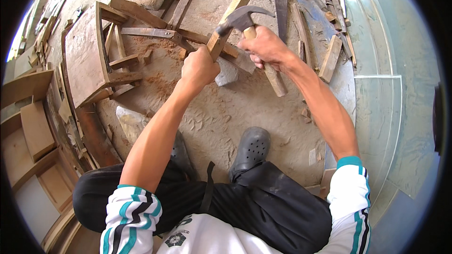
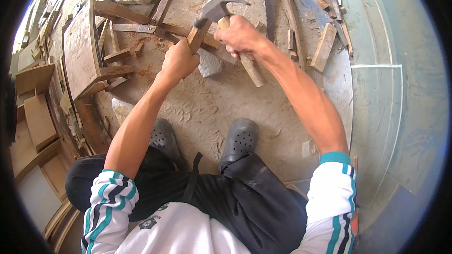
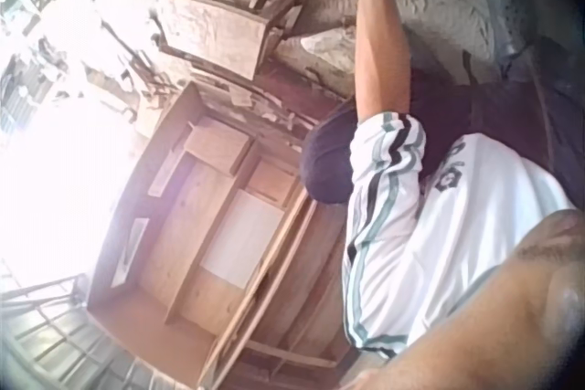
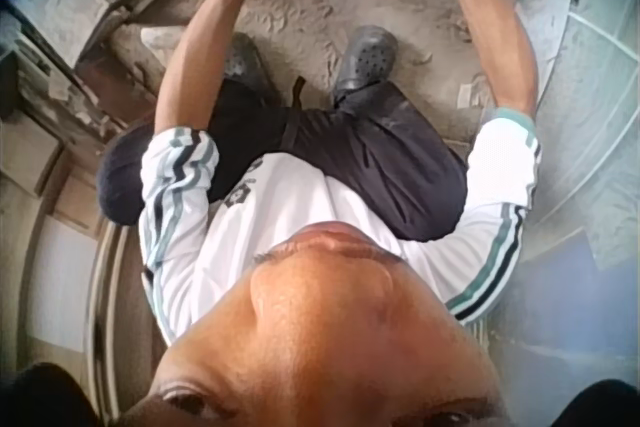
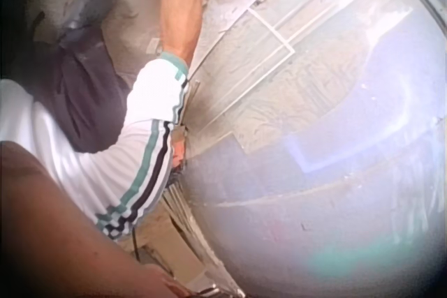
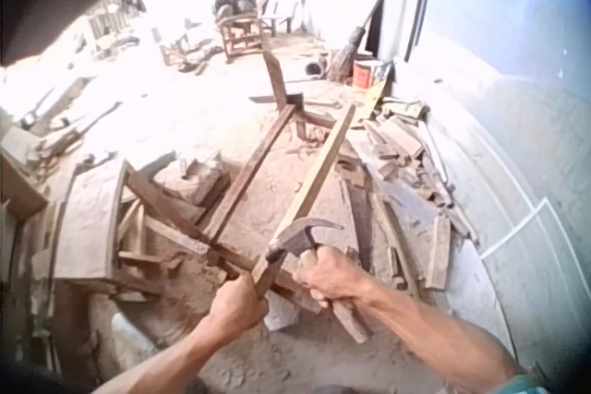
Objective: The person assembles a wooden frame by hammering nails into joints and attaching a wooden strip. They use a hammer to secure the pieces together on the floor.
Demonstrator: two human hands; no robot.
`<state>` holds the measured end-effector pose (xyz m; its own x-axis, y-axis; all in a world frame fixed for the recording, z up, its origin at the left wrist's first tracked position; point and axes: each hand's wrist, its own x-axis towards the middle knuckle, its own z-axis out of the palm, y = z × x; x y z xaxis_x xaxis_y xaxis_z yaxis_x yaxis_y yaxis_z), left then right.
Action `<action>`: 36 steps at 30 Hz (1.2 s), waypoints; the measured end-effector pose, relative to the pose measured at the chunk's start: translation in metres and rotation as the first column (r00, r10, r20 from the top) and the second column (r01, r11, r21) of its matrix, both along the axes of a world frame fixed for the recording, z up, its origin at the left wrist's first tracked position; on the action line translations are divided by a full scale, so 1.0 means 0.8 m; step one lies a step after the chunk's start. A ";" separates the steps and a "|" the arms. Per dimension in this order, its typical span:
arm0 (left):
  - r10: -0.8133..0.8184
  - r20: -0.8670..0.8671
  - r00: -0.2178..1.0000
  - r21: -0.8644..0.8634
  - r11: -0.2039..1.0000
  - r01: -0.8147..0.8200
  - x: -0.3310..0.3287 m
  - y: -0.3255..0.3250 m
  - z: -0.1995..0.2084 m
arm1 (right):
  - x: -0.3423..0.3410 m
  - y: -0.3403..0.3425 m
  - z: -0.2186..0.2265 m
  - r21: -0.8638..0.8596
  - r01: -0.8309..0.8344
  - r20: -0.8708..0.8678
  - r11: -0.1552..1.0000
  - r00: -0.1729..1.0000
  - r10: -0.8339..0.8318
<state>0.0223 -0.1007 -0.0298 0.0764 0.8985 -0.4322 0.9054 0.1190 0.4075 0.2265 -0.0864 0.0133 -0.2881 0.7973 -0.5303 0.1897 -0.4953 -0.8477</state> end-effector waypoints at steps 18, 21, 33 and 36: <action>0.015 0.047 0.999 0.019 1.000 -0.016 -0.003 -0.001 -0.001 | 0.005 0.001 0.077 0.697 -0.077 0.373 0.713 0.888 -0.269; 0.009 0.046 0.999 0.010 1.000 -0.009 -0.001 -0.002 0.001 | -0.009 -0.010 0.077 0.763 -0.041 0.309 0.646 0.900 -0.308; 0.016 0.039 0.999 0.000 1.000 -0.016 -0.003 -0.001 0.000 | -0.025 -0.003 0.096 0.769 -0.266 0.500 0.582 0.817 -0.287; 0.009 0.039 0.999 0.007 1.000 -0.010 0.000 0.000 -0.002 | -0.028 -0.014 0.068 0.693 -0.261 0.520 0.672 0.827 -0.215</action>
<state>0.0223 -0.1005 -0.0310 0.0844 0.9023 -0.4229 0.8877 0.1247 0.4432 0.2044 -0.0977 0.0675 -0.1815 0.9737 0.1379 0.7087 0.2267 -0.6681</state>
